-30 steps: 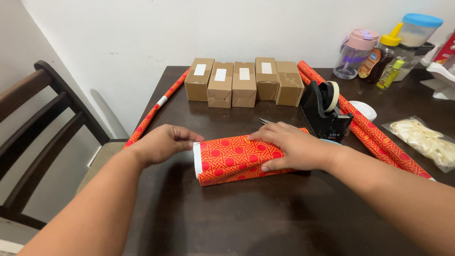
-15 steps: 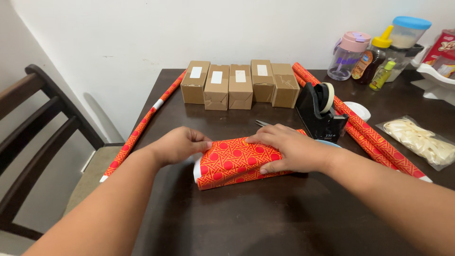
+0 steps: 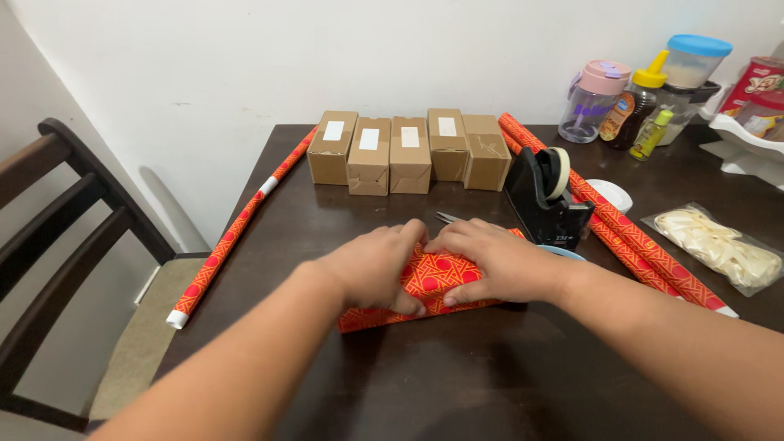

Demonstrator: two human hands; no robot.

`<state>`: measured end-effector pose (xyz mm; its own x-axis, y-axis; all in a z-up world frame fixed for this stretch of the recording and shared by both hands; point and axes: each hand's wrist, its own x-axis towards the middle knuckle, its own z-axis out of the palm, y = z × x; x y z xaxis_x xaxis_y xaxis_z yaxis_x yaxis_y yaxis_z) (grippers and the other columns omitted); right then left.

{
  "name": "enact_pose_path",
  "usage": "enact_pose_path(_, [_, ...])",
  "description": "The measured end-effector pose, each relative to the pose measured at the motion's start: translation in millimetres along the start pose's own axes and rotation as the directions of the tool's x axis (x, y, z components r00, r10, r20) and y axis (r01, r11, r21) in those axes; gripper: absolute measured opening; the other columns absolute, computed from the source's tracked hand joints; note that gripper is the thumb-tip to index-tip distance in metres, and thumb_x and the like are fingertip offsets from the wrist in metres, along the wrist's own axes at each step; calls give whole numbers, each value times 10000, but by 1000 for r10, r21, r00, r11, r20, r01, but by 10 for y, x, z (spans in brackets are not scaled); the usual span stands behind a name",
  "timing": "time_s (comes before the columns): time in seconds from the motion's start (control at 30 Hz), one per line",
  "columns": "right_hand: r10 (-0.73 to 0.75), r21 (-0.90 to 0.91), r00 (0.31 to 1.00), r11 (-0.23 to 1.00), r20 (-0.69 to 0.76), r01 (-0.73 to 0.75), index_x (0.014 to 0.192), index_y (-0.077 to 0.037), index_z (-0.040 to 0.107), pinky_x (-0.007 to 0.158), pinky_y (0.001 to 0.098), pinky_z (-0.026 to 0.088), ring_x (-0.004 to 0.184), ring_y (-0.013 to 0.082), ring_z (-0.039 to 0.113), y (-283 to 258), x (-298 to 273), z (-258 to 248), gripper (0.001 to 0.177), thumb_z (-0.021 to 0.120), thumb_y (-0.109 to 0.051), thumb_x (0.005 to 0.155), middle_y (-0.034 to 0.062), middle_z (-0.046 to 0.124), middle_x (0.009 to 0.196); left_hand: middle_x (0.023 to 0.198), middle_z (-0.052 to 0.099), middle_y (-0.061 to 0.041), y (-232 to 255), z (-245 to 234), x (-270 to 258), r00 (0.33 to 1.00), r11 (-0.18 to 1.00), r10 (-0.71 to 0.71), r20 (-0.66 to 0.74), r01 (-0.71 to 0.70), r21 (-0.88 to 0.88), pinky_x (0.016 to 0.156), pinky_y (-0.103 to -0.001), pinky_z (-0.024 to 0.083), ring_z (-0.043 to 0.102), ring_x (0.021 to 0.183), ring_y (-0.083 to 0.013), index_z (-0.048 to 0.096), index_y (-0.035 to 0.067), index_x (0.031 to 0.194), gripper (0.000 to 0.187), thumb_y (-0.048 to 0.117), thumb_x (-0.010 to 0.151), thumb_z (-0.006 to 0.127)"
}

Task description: The person wraps a small box with red patterned wrapping paper. They fold the paper around the box, secure it with tape, and fold the ends neatly to complete the wrapping.

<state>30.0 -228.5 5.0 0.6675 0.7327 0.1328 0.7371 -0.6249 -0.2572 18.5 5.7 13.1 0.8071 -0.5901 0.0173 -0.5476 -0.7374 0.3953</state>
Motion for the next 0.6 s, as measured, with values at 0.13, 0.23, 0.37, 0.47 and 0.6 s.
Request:
enact_pose_path(0.13, [140,71,990,988,8,-140,1345,-153,577,1046,390,433,1229,265,548,112,-55,-1,738,852,-393,703,60,624,1254,1225,633,-117,46,51,29,997,997,52,-52,-49,61,1012,-423,465,562,1220,-318,499,113,1262,790,360,637,915])
enact_pose_path(0.23, [204,287,976,942,-72,-175,1328,-120,593,1021,349,445,1193,224,570,341,-155,0,593,782,-271,787,87,637,1246,1207,634,-91,35,40,37,997,996,66,-37,-64,58,995,-414,476,582,1191,-301,513,139,1275,773,349,641,904])
enact_pose_path(0.37, [519,496,810,797,-272,-344,1187,-72,698,881,281,529,1025,137,675,713,-346,35,300,652,-171,907,64,743,1109,1184,641,-61,52,-38,-2,999,999,46,-16,-46,-18,963,-388,505,621,1143,-262,545,156,1264,740,310,631,896])
enact_pose_path(0.47, [701,505,682,674,-208,-539,1076,-12,773,732,303,545,821,173,694,915,-528,59,213,635,-104,943,122,778,928,1152,658,-67,50,-149,-65,997,998,-54,57,56,-32,928,-374,531,651,1091,-257,550,149,1263,747,292,618,899])
enact_pose_path(0.6, [765,649,621,386,173,-656,1057,12,786,627,301,558,729,132,713,999,-571,178,255,585,-118,969,99,789,905,1148,685,-73,69,-257,-122,980,985,-164,109,168,-33,930,-361,532,663,1093,-244,563,153,1266,753,261,606,909])
